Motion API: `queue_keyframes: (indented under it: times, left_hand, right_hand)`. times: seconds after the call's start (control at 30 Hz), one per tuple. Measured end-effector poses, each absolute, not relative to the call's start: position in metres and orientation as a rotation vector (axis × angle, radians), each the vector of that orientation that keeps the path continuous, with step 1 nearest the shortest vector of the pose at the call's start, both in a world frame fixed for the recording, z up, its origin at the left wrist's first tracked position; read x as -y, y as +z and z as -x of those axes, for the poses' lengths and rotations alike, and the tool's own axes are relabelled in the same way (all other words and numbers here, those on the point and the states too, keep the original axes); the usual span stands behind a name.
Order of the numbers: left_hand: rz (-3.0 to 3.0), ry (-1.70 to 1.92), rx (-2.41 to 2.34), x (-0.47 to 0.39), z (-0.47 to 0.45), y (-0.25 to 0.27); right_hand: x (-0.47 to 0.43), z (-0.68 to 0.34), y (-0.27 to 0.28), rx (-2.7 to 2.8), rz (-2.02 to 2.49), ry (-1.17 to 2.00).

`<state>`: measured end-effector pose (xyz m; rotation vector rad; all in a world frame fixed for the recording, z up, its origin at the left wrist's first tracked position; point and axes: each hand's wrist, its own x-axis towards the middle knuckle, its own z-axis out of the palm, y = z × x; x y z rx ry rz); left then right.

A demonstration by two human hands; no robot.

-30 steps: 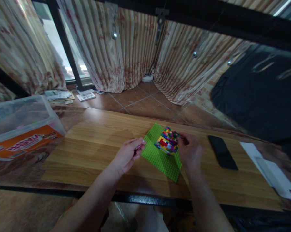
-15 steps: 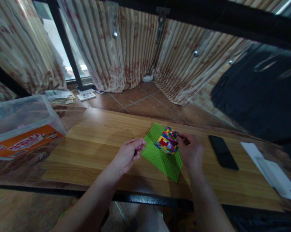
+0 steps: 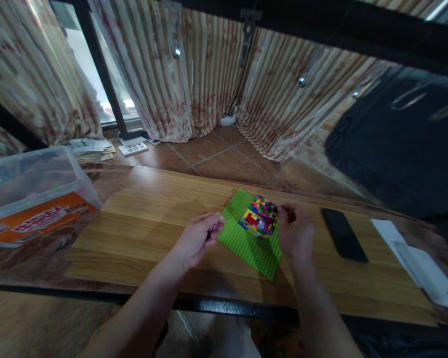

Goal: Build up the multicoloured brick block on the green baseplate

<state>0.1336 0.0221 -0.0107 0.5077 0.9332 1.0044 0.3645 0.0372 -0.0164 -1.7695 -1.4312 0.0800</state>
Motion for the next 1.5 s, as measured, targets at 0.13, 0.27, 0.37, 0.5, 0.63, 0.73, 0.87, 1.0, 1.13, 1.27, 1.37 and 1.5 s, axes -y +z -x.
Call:
queue_keyframes:
  times: [0.13,0.27,0.37,0.5,0.63,0.73,0.87,1.0,1.13,1.27,1.37,1.5]
  left_hand:
    - [-0.501,1.004,-0.942,-0.0222,-0.1339,-0.011]
    - [-0.498,1.003,-0.946,-0.0226,-0.1336,-0.0106]
    - [-0.504,0.999,-0.944,-0.0229,-0.133,-0.0108]
    - [-0.505,0.996,-0.945,-0.0226,-0.1328,-0.0111]
    - [-0.503,1.004,-0.939,-0.0222,-0.1333,-0.0107]
    - [-0.499,1.002,-0.938,-0.0221,-0.1333,-0.0106]
    - [-0.495,1.008,-0.94,-0.0223,-0.1329,-0.0111]
    - [-0.495,1.005,-0.938,-0.0229,-0.1329,-0.0118]
    - [-0.503,1.005,-0.945,-0.023,-0.1333,-0.0119]
    - [-0.508,1.002,-0.962,-0.0225,-0.1332,-0.0108]
    - [-0.513,0.999,-0.96,-0.0222,-0.1329,-0.0108]
    - [-0.51,1.006,-0.945,-0.0225,-0.1332,-0.0121]
  right_hand:
    - [-0.036,-0.3635,-0.0127,1.362,1.737,0.095]
    - [-0.036,-0.364,-0.0123,1.337,1.686,0.141]
    - [-0.0365,-0.366,-0.0141,1.376,1.648,0.137]
    - [-0.037,-0.368,-0.015,1.463,1.621,0.095]
    - [-0.0368,-0.3674,-0.0145,1.516,1.637,0.093]
    - [-0.0367,-0.366,-0.0148,1.531,1.628,0.082]
    - [-0.0371,-0.3648,-0.0159,1.545,1.636,0.11]
    - [-0.0376,-0.3649,-0.0172,1.501,1.678,0.122]
    - [-0.038,-0.3652,-0.0179,1.489,1.693,0.123]
    - [-0.0393,-0.3657,-0.0182,1.466,1.682,0.123]
    - [-0.0407,-0.3665,-0.0186,1.452,1.683,0.117]
    - [-0.043,-0.3668,-0.0197,1.408,1.685,0.126]
